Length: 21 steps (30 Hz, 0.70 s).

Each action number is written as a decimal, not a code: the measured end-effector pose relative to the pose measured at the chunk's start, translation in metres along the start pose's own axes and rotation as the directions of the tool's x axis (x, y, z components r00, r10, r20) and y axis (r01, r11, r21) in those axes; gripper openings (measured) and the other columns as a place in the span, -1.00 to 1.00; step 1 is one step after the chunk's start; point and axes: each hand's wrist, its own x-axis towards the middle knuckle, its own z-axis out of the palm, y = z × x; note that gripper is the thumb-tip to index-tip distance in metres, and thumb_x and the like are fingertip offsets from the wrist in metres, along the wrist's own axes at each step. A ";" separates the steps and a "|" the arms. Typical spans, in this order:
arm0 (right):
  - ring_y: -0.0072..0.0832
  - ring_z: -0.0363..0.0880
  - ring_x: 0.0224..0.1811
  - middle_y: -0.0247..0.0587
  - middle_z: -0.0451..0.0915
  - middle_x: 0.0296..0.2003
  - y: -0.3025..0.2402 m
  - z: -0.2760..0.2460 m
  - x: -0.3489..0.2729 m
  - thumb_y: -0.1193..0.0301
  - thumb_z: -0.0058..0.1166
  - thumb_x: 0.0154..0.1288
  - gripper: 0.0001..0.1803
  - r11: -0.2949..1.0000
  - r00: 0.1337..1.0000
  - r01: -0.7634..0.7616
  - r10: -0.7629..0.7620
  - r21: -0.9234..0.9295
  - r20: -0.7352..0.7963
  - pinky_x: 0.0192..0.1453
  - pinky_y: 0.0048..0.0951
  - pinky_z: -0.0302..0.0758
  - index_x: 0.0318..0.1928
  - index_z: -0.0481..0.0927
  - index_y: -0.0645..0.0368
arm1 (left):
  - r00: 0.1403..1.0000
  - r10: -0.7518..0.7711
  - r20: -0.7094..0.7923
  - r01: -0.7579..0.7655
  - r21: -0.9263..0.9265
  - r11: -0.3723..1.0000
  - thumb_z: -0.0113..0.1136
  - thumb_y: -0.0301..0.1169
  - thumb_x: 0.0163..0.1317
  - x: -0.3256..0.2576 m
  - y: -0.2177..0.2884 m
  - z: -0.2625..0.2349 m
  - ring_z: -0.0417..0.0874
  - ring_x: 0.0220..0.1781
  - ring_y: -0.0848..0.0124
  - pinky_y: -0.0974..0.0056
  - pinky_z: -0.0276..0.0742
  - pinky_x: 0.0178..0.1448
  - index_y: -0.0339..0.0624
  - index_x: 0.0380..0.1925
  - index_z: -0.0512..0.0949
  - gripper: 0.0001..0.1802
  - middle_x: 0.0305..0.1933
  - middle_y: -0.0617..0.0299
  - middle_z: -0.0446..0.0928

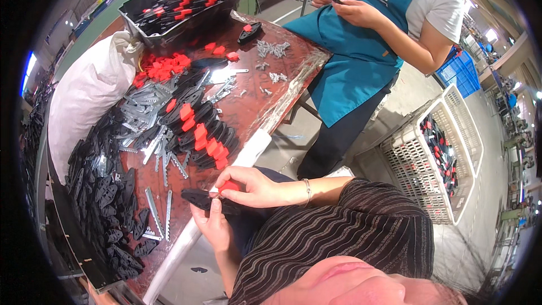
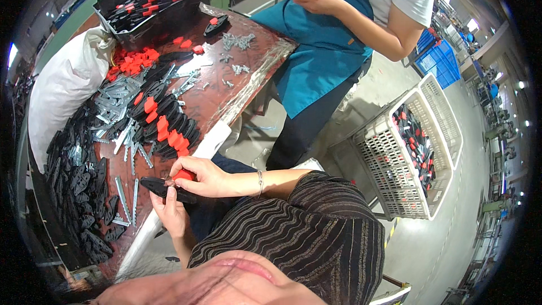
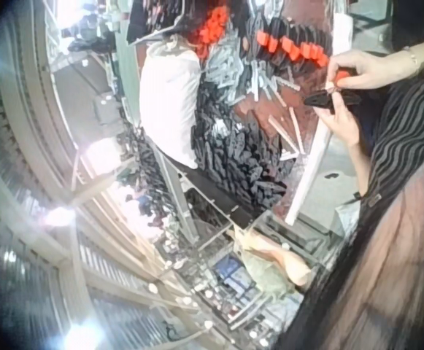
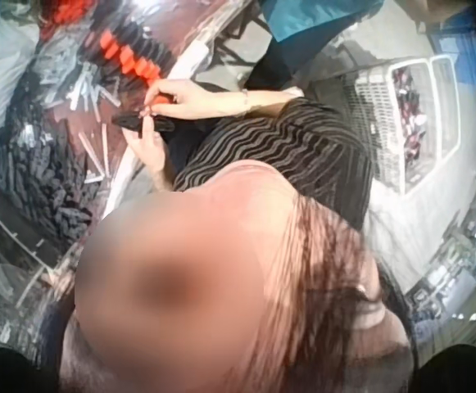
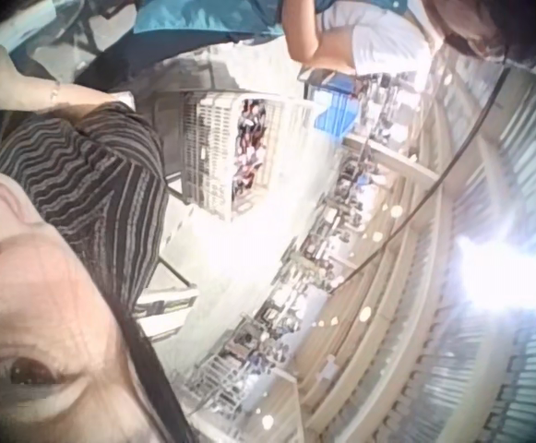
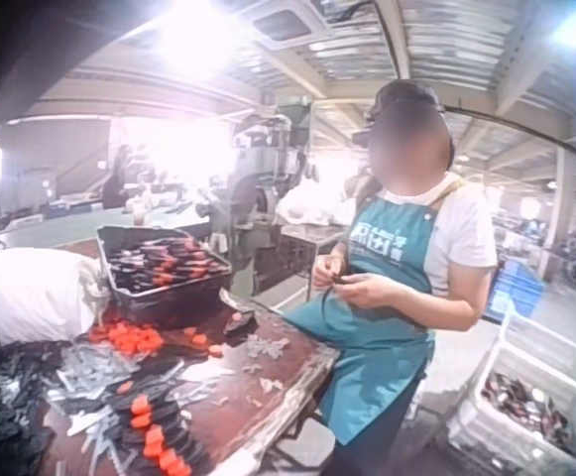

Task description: The person assembles small folding knives by inserting red plastic handles into black metal frames and securing them with screws. The person repeatedly picks up parts from a table, aligns them, and fastens them together, placing finished units aside.

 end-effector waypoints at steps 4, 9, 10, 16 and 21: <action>-0.31 0.53 -0.29 -0.19 0.52 -0.35 -0.001 -0.005 -0.001 0.49 0.08 0.15 -0.83 0.999 0.999 0.035 -0.035 -0.008 -0.011 -0.18 -0.41 0.45 -0.22 0.47 0.22 | 1.000 -0.002 0.008 0.003 -0.025 1.000 0.03 -0.66 0.19 0.001 -0.001 0.002 0.46 -0.11 0.46 0.35 0.41 0.05 -0.28 -0.02 0.29 -0.66 -0.15 0.19 0.43; -0.27 0.50 -0.21 -0.18 0.48 -0.32 0.002 -0.006 0.000 0.51 0.05 0.15 -0.84 0.993 0.993 0.116 -0.116 -0.012 0.025 -0.16 -0.38 0.44 -0.23 0.46 0.22 | 0.999 0.006 0.032 -0.005 -0.007 1.000 0.03 -0.61 0.24 0.001 -0.006 0.013 0.46 -0.13 0.49 0.38 0.40 0.03 -0.28 -0.04 0.32 -0.72 -0.12 0.21 0.43; -0.26 0.49 -0.21 -0.17 0.47 -0.32 0.002 -0.007 0.000 0.51 0.05 0.16 -0.85 0.993 0.993 0.119 -0.119 -0.014 0.021 -0.16 -0.37 0.43 -0.23 0.45 0.22 | 1.000 0.001 0.029 -0.001 -0.010 1.000 0.03 -0.61 0.24 0.002 -0.009 0.013 0.46 -0.14 0.49 0.38 0.40 0.02 -0.28 -0.04 0.31 -0.72 -0.12 0.22 0.43; -0.19 0.44 -0.24 -0.13 0.40 -0.31 0.010 -0.009 -0.001 0.51 0.03 0.18 -0.83 0.985 0.986 0.165 -0.164 -0.055 0.015 -0.19 -0.33 0.41 -0.21 0.40 0.22 | 0.997 -0.019 0.073 0.015 0.063 0.998 0.02 -0.57 0.27 0.004 -0.018 0.012 0.45 -0.12 0.50 0.39 0.39 0.00 -0.29 0.05 0.24 -0.64 -0.12 0.22 0.41; -0.15 0.40 -0.24 -0.10 0.37 -0.29 0.019 -0.003 -0.002 0.51 -0.02 0.21 -0.83 0.985 0.988 0.156 -0.155 -0.073 0.021 -0.18 -0.28 0.39 -0.19 0.36 0.23 | 0.995 -0.036 0.090 0.035 0.016 0.999 -0.03 -0.52 0.32 0.003 -0.026 0.011 0.46 -0.06 0.46 0.35 0.40 0.04 -0.27 0.18 0.12 -0.54 -0.03 0.16 0.40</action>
